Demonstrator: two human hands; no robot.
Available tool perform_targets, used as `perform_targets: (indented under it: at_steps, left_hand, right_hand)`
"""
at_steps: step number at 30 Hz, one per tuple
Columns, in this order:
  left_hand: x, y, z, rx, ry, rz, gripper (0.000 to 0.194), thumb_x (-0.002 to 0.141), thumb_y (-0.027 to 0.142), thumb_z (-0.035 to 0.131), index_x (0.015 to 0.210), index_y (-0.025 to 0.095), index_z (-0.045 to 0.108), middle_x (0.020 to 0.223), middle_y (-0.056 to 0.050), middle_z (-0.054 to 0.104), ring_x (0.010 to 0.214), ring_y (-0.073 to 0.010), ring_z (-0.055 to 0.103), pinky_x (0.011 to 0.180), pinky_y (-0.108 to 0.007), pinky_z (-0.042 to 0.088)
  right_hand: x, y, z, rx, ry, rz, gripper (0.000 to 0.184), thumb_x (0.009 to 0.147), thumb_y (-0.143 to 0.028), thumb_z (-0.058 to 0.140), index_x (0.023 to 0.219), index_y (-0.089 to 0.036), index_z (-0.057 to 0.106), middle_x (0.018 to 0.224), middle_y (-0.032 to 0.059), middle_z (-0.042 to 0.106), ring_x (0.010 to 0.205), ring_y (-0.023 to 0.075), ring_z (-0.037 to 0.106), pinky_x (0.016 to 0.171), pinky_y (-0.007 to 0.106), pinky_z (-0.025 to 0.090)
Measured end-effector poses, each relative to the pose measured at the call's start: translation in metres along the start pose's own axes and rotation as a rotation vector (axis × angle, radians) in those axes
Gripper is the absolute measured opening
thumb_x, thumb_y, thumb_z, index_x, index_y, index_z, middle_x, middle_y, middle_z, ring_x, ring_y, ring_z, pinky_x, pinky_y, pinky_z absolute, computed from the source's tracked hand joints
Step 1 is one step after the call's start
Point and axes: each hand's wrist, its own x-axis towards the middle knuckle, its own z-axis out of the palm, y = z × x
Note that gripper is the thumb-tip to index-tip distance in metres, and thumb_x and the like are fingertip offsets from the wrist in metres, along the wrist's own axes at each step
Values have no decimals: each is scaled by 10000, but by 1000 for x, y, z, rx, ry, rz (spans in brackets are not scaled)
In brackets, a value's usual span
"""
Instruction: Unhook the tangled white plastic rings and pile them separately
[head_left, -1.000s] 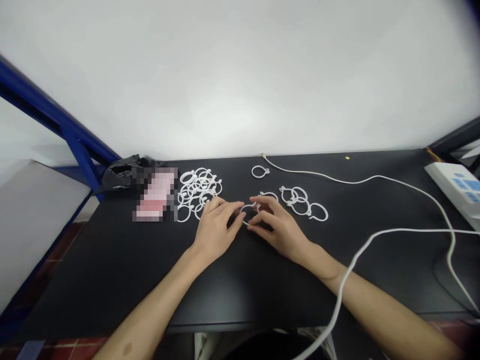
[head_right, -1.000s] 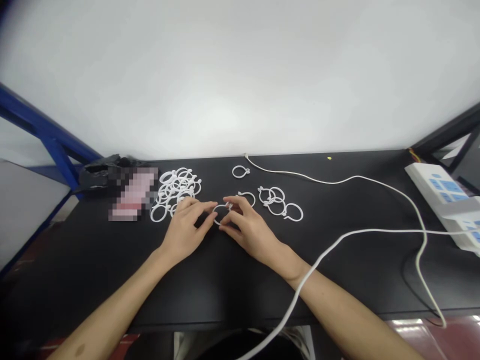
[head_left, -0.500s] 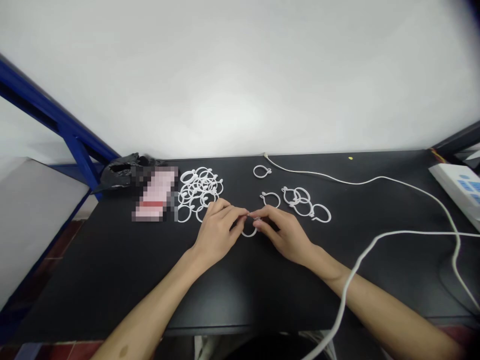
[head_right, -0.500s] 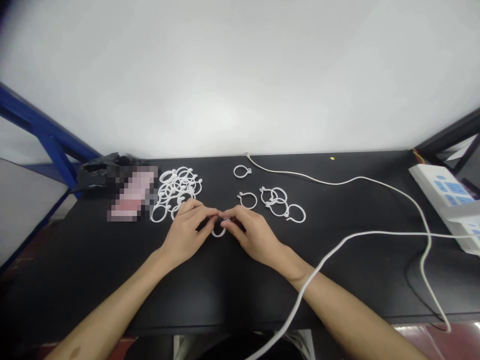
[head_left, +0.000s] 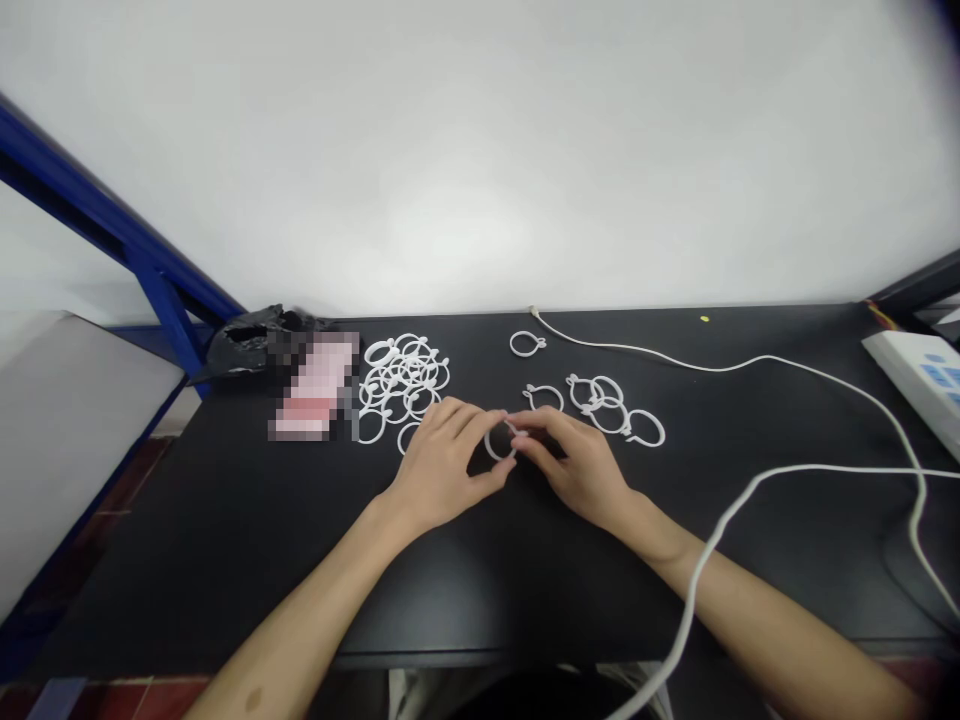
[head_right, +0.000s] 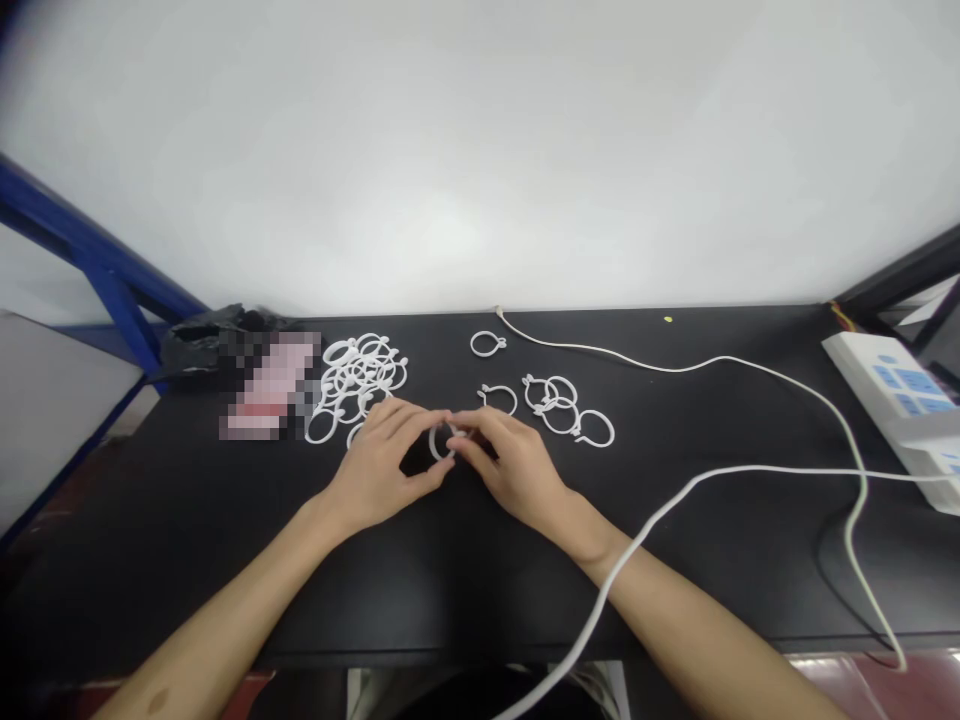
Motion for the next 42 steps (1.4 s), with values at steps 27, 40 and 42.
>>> perform_targets:
  at_steps: [27, 40, 42]
  left_hand:
    - [-1, -29, -15, 261, 199, -182, 286, 905, 229, 542, 1180, 201, 615, 1150, -89, 650, 1086, -298, 499, 962, -503, 427]
    - [-2, -5, 0, -17, -105, -19, 526, 900, 390, 595, 1355, 166, 454, 1292, -109, 566, 1204, -268, 467, 1041, -476, 417]
    - [-2, -5, 1, -39, -111, -7, 541, 896, 386, 601, 1368, 180, 435, 1294, -104, 573, 1196, -264, 483, 1036, -478, 423]
  right_hand:
    - [2, 20, -3, -613, 22, 66, 299, 904, -269, 584, 1183, -163, 602, 1042, 138, 618, 954, 303, 552, 846, 462, 443]
    - [2, 3, -3, -39, 28, -44, 85, 916, -225, 570, 998, -206, 580, 946, 54, 646, 885, 185, 616, 794, 335, 521]
    - [1, 1, -2, 40, 8, -38, 99, 912, -221, 573, 1011, -222, 569, 952, 40, 663, 885, 173, 641, 796, 320, 532]
